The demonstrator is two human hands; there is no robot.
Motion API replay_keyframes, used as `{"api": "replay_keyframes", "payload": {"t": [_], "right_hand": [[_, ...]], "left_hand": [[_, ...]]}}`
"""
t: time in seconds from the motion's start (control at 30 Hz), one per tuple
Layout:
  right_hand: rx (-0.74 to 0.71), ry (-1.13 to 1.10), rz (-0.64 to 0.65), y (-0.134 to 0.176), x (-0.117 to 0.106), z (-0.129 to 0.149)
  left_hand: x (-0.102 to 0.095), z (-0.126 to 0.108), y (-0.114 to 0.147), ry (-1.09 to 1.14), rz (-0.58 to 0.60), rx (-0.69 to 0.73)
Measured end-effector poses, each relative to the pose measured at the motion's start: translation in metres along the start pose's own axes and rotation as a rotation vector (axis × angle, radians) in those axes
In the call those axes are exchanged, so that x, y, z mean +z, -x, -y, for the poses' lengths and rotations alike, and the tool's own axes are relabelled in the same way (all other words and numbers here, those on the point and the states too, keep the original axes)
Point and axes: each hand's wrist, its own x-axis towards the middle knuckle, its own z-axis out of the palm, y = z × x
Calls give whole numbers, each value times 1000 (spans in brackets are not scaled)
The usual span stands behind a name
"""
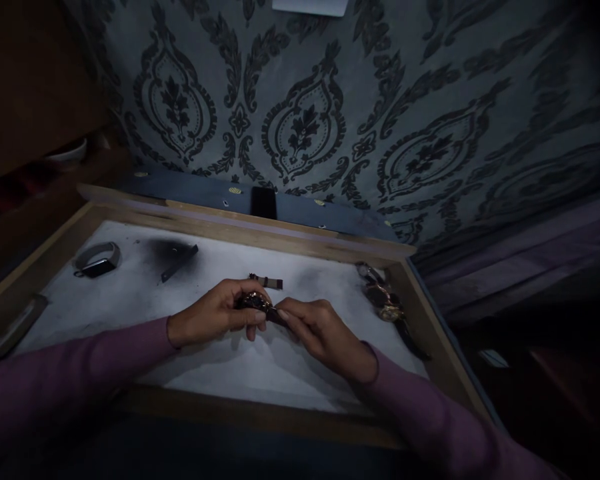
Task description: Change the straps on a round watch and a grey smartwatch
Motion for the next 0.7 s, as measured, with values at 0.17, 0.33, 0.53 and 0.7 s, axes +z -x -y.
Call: {"api": "replay_keyframes", "payload": {"t": [0.17,0.33,0.53,0.7], "right_hand": [[0,-14,-28,1,2,0],[19,-25,-40,1,4,0],[54,2,-24,-1,0,3],[11,52,-51,-3,-3,-2]], "left_hand": [[1,-1,0,-4,-3,-5],[1,-2,1,-23,-18,-23],[-2,-3,1,-88,31,32],[-2,-10,-2,-199,5,42]]}}
